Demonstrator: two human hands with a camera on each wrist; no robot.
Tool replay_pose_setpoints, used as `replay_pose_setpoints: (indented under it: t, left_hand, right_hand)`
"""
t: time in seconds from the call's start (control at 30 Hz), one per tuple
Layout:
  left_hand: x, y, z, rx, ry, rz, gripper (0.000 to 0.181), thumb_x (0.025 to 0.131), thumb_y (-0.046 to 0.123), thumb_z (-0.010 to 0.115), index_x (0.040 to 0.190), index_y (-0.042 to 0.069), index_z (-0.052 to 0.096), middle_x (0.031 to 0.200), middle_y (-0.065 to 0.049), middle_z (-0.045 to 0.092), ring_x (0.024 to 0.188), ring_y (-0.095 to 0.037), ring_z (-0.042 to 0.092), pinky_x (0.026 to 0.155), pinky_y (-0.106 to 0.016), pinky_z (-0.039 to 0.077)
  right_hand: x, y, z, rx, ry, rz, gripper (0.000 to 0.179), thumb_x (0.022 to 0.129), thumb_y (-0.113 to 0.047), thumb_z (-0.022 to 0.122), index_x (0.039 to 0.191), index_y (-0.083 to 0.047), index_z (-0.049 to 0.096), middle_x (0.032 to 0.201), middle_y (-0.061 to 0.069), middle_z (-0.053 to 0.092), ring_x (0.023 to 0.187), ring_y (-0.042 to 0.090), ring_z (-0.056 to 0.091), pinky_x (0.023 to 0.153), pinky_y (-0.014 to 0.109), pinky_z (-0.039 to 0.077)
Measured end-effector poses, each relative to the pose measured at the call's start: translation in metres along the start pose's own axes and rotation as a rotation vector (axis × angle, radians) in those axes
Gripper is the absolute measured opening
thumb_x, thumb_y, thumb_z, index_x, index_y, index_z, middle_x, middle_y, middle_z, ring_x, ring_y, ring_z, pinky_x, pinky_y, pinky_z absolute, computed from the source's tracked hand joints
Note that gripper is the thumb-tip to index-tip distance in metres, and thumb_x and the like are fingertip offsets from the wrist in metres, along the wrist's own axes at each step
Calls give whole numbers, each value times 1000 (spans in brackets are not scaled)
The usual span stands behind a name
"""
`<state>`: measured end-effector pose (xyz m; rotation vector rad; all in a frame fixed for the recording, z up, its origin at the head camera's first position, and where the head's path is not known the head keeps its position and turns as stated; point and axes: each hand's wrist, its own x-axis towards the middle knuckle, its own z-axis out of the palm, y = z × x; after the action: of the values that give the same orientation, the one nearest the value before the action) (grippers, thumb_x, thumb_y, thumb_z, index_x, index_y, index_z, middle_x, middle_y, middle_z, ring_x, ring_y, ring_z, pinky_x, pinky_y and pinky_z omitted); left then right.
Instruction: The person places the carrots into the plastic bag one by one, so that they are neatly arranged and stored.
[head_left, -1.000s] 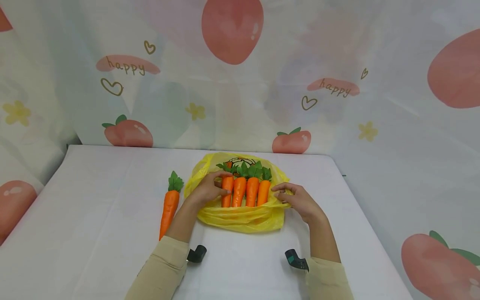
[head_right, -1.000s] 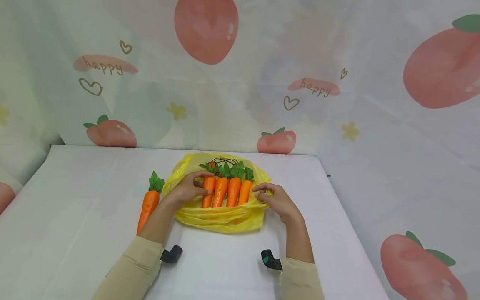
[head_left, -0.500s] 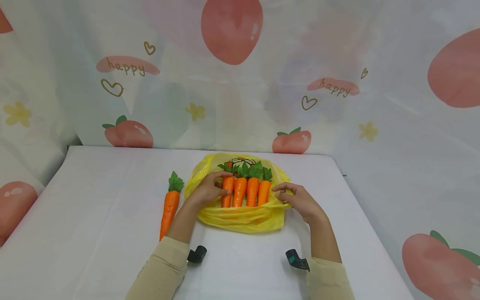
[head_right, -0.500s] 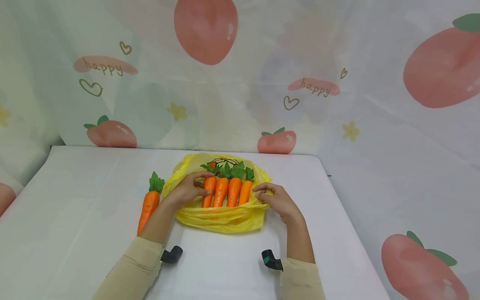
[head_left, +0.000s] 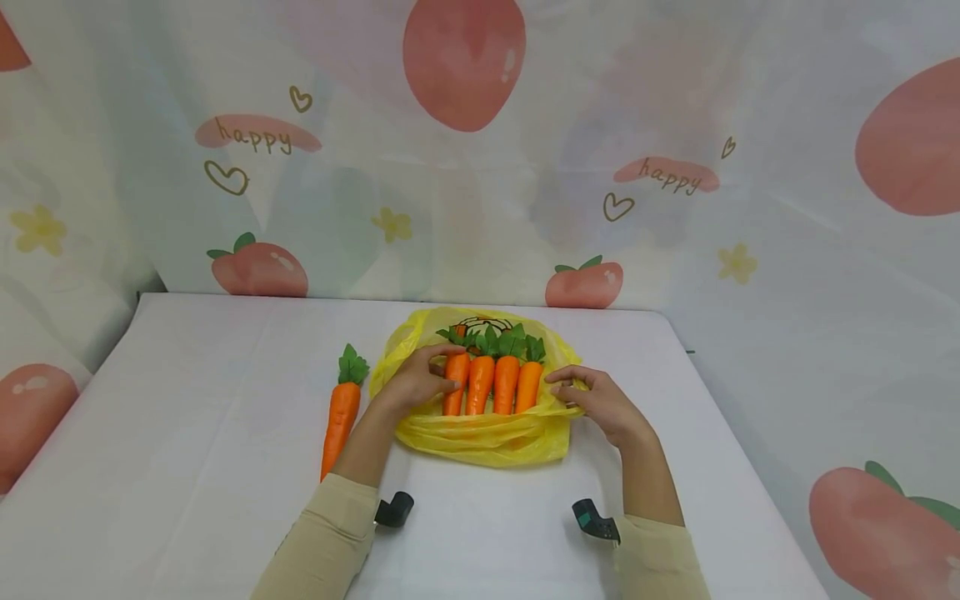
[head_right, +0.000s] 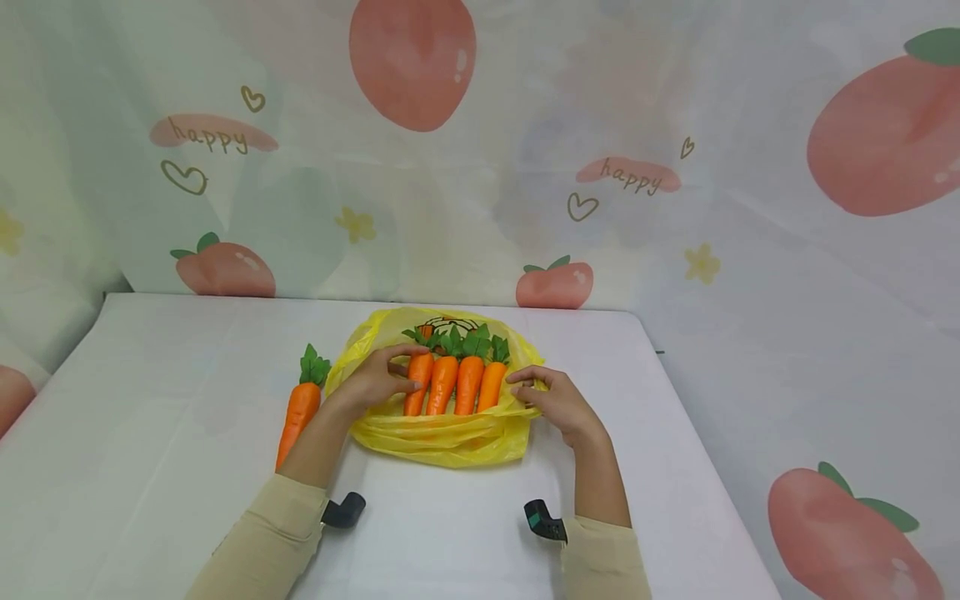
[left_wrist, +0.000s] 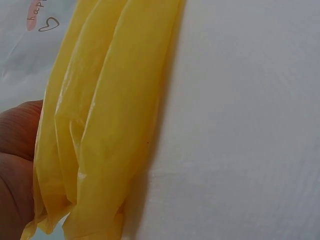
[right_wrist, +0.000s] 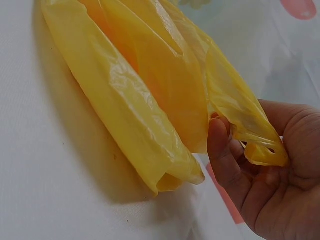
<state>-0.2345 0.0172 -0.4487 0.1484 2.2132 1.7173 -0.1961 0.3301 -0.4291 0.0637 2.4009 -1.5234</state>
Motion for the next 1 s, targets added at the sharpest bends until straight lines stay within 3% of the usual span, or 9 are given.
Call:
replay_pose_setpoints:
  t: [0.4, 0.67, 1.0]
  left_hand:
    - [-3, 5, -2, 38, 17, -6, 61, 90, -5, 76, 145, 18, 61, 132, -17, 56, 112, -31, 59, 80, -38, 53]
    - [-8, 10, -7, 52, 13, 13, 59, 92, 1, 76, 146, 19, 60, 157, -8, 40, 124, -32, 53, 89, -44, 51]
    - [-16, 15, -9, 52, 6, 52, 56, 95, 4, 75, 147, 18, 59, 154, -8, 42, 121, -30, 55, 87, -48, 54]
  right_hand:
    - [-1, -1, -1, -4, 4, 1, 25, 103, -18, 63, 125, -6, 69, 130, 13, 58, 108, 31, 56, 91, 35, 50]
    - [-2, -5, 0, -3, 1, 5, 25, 102, -17, 63, 124, -6, 70, 128, 13, 58, 109, 31, 55, 91, 36, 49]
    - [-2, -5, 1, -11, -2, -3, 26, 103, -18, 63, 124, -5, 69, 128, 13, 58, 108, 30, 55, 91, 35, 50]
